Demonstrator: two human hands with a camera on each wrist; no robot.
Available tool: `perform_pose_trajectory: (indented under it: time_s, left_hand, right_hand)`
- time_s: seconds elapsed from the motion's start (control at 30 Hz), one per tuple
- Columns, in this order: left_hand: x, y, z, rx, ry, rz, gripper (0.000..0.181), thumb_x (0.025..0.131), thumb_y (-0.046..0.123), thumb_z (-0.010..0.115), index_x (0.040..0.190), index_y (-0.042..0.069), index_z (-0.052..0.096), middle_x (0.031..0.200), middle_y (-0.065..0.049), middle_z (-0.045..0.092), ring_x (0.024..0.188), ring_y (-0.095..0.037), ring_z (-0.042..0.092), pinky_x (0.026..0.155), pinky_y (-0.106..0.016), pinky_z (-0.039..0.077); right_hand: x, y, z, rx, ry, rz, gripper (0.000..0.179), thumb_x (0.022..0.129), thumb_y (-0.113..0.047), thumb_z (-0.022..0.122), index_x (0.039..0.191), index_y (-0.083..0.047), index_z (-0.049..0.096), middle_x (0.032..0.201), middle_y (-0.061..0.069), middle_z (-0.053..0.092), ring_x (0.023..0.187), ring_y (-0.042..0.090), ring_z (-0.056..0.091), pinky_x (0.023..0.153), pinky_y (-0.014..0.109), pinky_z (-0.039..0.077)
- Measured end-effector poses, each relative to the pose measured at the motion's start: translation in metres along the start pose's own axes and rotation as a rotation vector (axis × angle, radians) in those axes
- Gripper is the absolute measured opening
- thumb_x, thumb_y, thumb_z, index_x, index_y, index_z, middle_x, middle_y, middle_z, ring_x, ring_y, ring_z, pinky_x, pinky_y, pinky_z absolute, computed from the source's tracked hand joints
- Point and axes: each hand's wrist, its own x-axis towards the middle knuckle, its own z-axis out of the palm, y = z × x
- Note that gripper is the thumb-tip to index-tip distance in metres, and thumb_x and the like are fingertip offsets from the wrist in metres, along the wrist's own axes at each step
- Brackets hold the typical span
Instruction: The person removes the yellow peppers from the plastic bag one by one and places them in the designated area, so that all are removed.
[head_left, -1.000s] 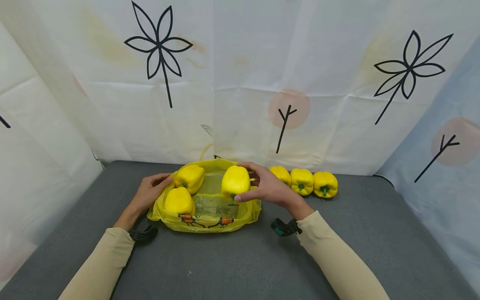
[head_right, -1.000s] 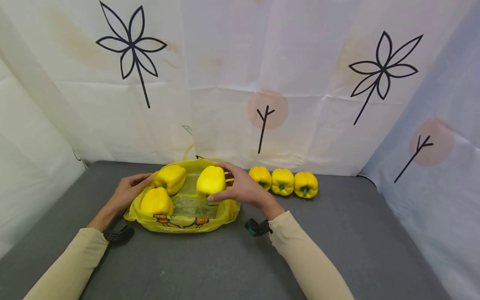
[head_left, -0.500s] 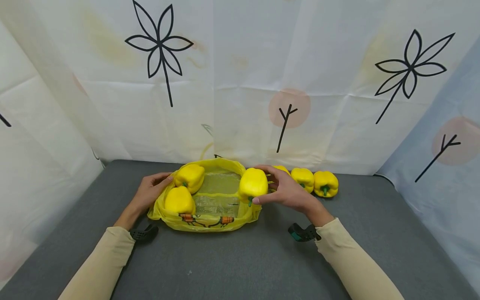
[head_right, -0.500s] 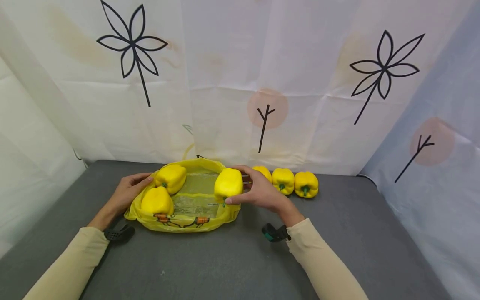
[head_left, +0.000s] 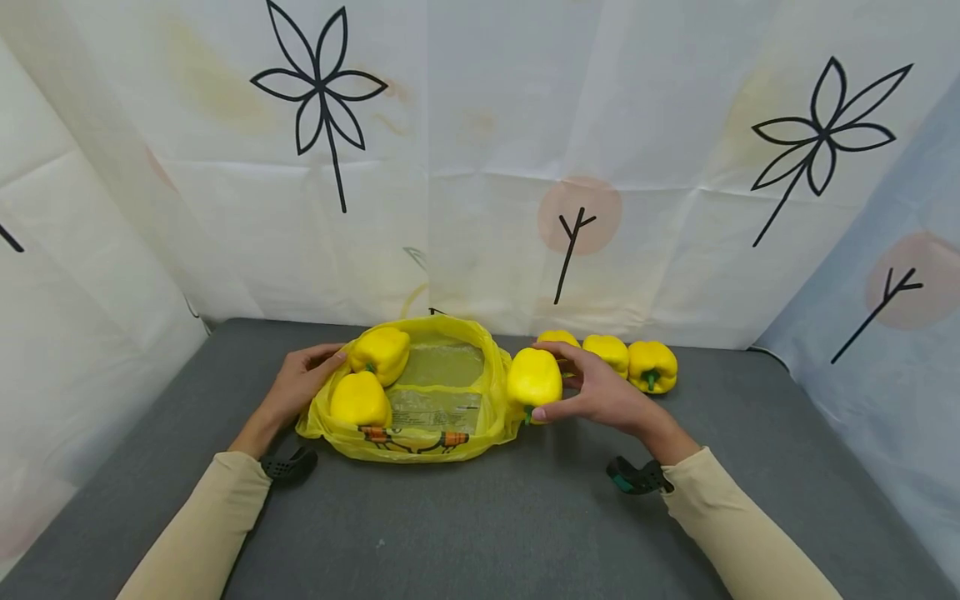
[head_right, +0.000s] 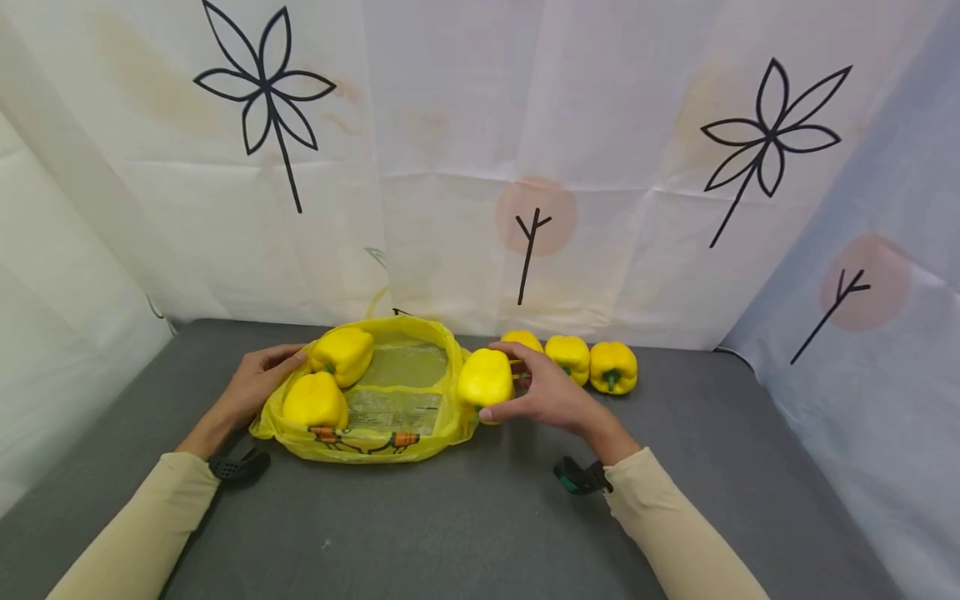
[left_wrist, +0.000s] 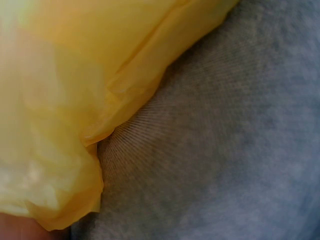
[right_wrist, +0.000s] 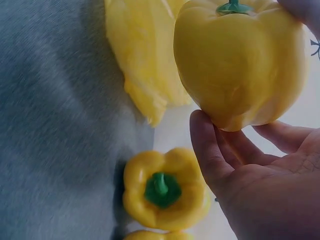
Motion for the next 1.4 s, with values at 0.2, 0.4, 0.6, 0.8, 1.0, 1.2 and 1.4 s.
perform_pose_trajectory:
  time_s: [0.2,0.4,0.6,0.8,1.0,1.2,1.4]
  left_hand:
    - [0.000,0.000,0.000,0.000,0.001,0.000,0.050,0.109,0.031,0.052,0.146,-0.002,0.053,0.138,-0.027,0.056,0.100,0.000,0.062,0.083,-0.020,0.054]
    - [0.000,0.001,0.000,0.001,0.004,-0.004,0.050,0.109,0.032,0.052,0.146,-0.001,0.053,0.138,-0.026,0.057,0.100,0.000,0.061,0.083,-0.020,0.053]
    - [0.000,0.002,0.001,-0.001,0.008,-0.001,0.050,0.109,0.031,0.052,0.145,-0.002,0.053,0.138,-0.027,0.056,0.101,0.000,0.061,0.083,-0.020,0.053]
    - [0.000,0.002,0.001,0.006,0.010,-0.005,0.050,0.109,0.032,0.052,0.145,-0.002,0.053,0.138,-0.027,0.057,0.100,0.001,0.061,0.083,-0.020,0.053]
    - [0.001,0.000,0.001,0.012,0.011,-0.002,0.049,0.108,0.032,0.052,0.145,-0.002,0.054,0.137,-0.027,0.057,0.100,0.001,0.061,0.083,-0.020,0.053]
    - [0.002,0.000,0.001,0.007,0.012,-0.002,0.049,0.108,0.032,0.053,0.145,-0.001,0.054,0.137,-0.026,0.057,0.101,0.000,0.061,0.083,-0.020,0.053]
    - [0.001,0.000,0.001,0.007,0.011,-0.001,0.049,0.108,0.032,0.053,0.145,-0.001,0.054,0.137,-0.026,0.057,0.101,0.000,0.061,0.083,-0.020,0.053]
  right_hand:
    - [-0.007,0.006,-0.004,0.000,-0.014,0.029,0.094,0.082,-0.022,0.088,0.157,-0.007,0.034,0.147,0.014,0.046,0.127,0.035,0.053,0.101,0.051,0.048]
    - [-0.011,0.013,-0.006,0.003,-0.017,0.056,0.096,0.081,-0.023,0.088,0.157,-0.006,0.032,0.149,0.014,0.045,0.134,0.037,0.049,0.105,0.054,0.045]
    - [-0.014,0.021,-0.009,-0.031,-0.019,0.072,0.095,0.083,-0.025,0.087,0.158,-0.005,0.031,0.147,0.018,0.045,0.132,0.039,0.050,0.101,0.051,0.048]
    - [-0.017,0.026,-0.011,-0.028,-0.034,0.091,0.092,0.084,-0.022,0.086,0.157,-0.004,0.032,0.146,0.020,0.045,0.126,0.039,0.054,0.097,0.048,0.051]
    - [-0.018,0.028,-0.011,-0.027,-0.048,0.090,0.091,0.084,-0.022,0.086,0.156,-0.004,0.034,0.145,0.019,0.046,0.123,0.037,0.056,0.094,0.047,0.053]
    - [-0.020,0.030,-0.011,-0.018,-0.067,0.103,0.093,0.084,-0.022,0.086,0.157,-0.002,0.032,0.145,0.020,0.047,0.120,0.036,0.059,0.091,0.045,0.054]
    - [-0.020,0.033,-0.011,-0.036,-0.082,0.124,0.093,0.084,-0.024,0.086,0.156,-0.002,0.032,0.142,0.020,0.049,0.117,0.034,0.060,0.091,0.045,0.054]
